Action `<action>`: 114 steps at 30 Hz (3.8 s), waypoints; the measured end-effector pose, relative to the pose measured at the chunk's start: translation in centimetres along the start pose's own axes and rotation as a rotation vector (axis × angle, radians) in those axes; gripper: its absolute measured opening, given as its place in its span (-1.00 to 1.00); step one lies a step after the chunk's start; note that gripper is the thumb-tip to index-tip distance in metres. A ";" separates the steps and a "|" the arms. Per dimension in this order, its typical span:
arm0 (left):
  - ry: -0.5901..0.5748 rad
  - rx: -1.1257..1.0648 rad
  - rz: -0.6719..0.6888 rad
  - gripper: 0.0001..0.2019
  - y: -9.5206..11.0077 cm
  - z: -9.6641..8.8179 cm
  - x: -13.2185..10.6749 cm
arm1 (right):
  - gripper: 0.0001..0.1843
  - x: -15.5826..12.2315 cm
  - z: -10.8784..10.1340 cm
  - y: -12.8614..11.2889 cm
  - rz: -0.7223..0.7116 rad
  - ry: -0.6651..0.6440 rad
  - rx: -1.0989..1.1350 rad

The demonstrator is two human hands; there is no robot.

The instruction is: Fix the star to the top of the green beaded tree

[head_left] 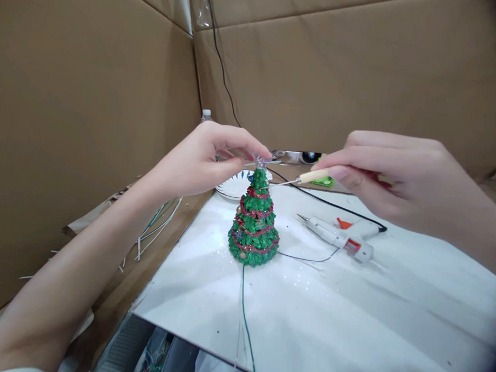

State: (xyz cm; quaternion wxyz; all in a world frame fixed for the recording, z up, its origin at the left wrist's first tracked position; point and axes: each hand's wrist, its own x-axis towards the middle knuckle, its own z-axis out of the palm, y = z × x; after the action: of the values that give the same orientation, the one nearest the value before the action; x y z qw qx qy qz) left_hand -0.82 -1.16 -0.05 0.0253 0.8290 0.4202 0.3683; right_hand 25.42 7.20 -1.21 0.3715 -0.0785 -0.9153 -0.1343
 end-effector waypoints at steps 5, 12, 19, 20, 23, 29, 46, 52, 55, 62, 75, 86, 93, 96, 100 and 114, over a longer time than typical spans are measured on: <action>0.003 -0.001 -0.009 -0.69 0.0 -0.1 0.2 | -0.75 -0.4 0.5 -0.2 0.028 0.004 0.045; 0.008 0.003 -0.015 -0.67 -0.1 -0.3 0.4 | -0.77 -1.3 1.0 -0.4 0.076 0.021 0.076; 0.013 0.008 -0.023 -0.69 0.0 -0.4 0.5 | -0.79 -1.9 1.4 -0.4 0.101 0.030 0.068; 0.014 0.006 -0.024 -0.69 0.0 -0.4 0.5 | -0.79 -2.0 1.5 -0.4 0.113 0.024 0.072; 0.014 0.004 -0.025 -0.70 0.1 -0.4 0.5 | -0.78 -2.4 1.7 -0.3 0.151 0.012 0.089; 0.009 0.001 -0.021 -0.71 0.0 -0.4 0.4 | -0.79 -2.5 1.6 -0.6 0.115 0.038 0.083; 0.024 0.004 -0.039 -0.66 0.4 -0.2 0.5 | -0.79 -2.1 1.0 -0.6 0.184 -0.033 0.155; 0.022 0.044 -0.017 -0.66 0.7 -0.3 0.5 | -0.73 -2.3 0.8 0.2 0.270 -0.177 0.257; 0.012 0.055 -0.008 -0.66 0.8 -0.3 0.5 | -0.70 -2.1 0.6 0.1 0.276 -0.221 0.265; -0.008 0.052 0.001 -0.68 0.9 -0.5 0.5 | -0.65 -1.8 0.1 -0.4 0.288 -0.265 0.251; 0.008 0.017 0.047 -0.69 0.3 -0.4 0.4 | -0.59 -1.6 -0.4 -1.0 0.314 -0.306 0.239; -0.018 -0.013 0.087 -0.72 0.7 -0.8 0.4 | -0.61 -1.7 -0.1 -0.9 0.276 -0.236 0.295; -0.035 0.001 0.090 -0.69 0.6 -0.9 0.4 | -0.61 -1.6 -0.1 -1.5 0.275 -0.240 0.260; -0.033 0.010 0.093 -0.69 0.5 -0.9 0.4 | -0.60 -1.7 0.0 -1.5 0.273 -0.246 0.241; -0.037 0.006 0.102 -0.68 0.2 -1.0 0.3 | -0.60 -1.8 0.1 -1.5 0.273 -0.245 0.210; -0.010 0.007 0.131 -0.65 -0.2 -0.7 0.4 | -0.62 -2.0 0.6 -1.3 0.284 -0.269 0.177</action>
State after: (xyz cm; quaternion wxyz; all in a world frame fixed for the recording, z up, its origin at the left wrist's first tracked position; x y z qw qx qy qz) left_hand -1.27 -0.92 0.65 0.0004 0.8565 0.3663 0.3638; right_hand 26.10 6.07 -3.25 0.2666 -0.1908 -0.9447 0.0120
